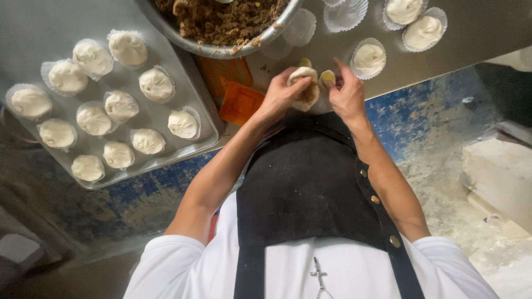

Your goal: The person fills round dough wrappers with a meat mixture using a spoon, then folds and pleats the dough to seal the buns. They place the finished buns into paper liners on a metal tray. The process is repeated continuously throughout the video.

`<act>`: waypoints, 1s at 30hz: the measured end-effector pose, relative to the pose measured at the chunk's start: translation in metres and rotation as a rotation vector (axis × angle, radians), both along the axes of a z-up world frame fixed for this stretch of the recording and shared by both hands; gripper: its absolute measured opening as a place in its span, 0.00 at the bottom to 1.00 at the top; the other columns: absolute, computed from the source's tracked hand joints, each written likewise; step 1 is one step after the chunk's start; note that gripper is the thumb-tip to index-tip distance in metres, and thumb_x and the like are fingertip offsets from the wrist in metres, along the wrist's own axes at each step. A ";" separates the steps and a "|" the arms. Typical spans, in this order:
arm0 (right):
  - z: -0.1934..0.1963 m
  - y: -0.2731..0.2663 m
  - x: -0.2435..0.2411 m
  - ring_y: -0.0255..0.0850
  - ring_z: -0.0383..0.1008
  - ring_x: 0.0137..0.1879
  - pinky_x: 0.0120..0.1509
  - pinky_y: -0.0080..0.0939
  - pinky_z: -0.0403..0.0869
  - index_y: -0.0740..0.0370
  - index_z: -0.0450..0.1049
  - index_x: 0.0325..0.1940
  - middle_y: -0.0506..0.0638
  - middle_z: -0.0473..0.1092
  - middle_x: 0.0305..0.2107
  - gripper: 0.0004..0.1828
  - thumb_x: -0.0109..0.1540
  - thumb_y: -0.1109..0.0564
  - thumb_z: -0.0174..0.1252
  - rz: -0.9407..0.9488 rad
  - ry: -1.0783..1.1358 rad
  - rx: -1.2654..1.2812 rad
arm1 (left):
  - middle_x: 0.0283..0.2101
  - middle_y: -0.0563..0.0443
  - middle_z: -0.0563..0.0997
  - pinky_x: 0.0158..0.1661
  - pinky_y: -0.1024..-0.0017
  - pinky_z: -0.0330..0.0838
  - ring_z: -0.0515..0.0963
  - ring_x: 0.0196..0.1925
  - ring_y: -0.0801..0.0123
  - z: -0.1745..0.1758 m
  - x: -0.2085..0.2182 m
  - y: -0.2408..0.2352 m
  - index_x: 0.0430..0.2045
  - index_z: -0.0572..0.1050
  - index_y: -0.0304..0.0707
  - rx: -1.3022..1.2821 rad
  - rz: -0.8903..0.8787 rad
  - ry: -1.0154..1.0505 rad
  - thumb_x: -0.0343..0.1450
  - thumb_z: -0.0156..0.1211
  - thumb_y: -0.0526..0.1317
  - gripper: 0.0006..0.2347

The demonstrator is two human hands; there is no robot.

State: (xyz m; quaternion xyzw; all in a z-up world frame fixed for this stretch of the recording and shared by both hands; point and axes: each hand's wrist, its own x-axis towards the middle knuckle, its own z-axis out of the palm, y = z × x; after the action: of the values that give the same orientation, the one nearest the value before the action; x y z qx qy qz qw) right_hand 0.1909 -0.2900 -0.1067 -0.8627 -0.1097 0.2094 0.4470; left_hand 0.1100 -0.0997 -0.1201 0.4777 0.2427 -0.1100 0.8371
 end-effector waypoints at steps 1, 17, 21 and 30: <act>-0.001 0.001 -0.001 0.44 0.81 0.50 0.53 0.40 0.78 0.69 0.73 0.59 0.58 0.77 0.47 0.19 0.64 0.63 0.64 -0.028 -0.001 0.092 | 0.43 0.48 0.83 0.45 0.73 0.79 0.82 0.43 0.71 0.001 0.003 -0.003 0.50 0.76 0.29 0.034 -0.009 -0.003 0.74 0.63 0.42 0.15; 0.149 0.046 0.000 0.49 0.76 0.48 0.54 0.44 0.75 0.59 0.74 0.52 0.53 0.75 0.46 0.14 0.63 0.62 0.67 0.335 -0.751 -0.081 | 0.50 0.45 0.77 0.46 0.69 0.77 0.79 0.50 0.68 0.041 0.028 -0.005 0.60 0.68 0.28 -0.402 0.103 -0.178 0.78 0.62 0.42 0.19; 0.167 0.038 -0.012 0.41 0.75 0.46 0.49 0.36 0.74 0.61 0.73 0.59 0.53 0.75 0.47 0.16 0.67 0.59 0.64 0.115 -0.421 0.079 | 0.51 0.45 0.78 0.49 0.66 0.82 0.80 0.51 0.65 0.064 0.026 0.009 0.58 0.68 0.31 -0.455 0.184 -0.194 0.75 0.63 0.37 0.19; 0.139 0.037 -0.034 0.35 0.74 0.40 0.44 0.32 0.75 0.65 0.74 0.60 0.52 0.76 0.38 0.16 0.70 0.59 0.66 -0.095 -0.013 0.206 | 0.57 0.48 0.77 0.60 0.71 0.75 0.77 0.59 0.70 0.109 0.013 0.020 0.64 0.67 0.33 0.030 0.139 -0.430 0.76 0.64 0.32 0.20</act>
State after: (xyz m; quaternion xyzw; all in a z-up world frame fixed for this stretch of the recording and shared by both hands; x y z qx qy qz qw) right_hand 0.1569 -0.2531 0.0325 -0.8179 -0.0926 0.1700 0.5418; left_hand 0.1227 -0.0795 -0.0111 0.4847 0.0926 0.0559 0.8679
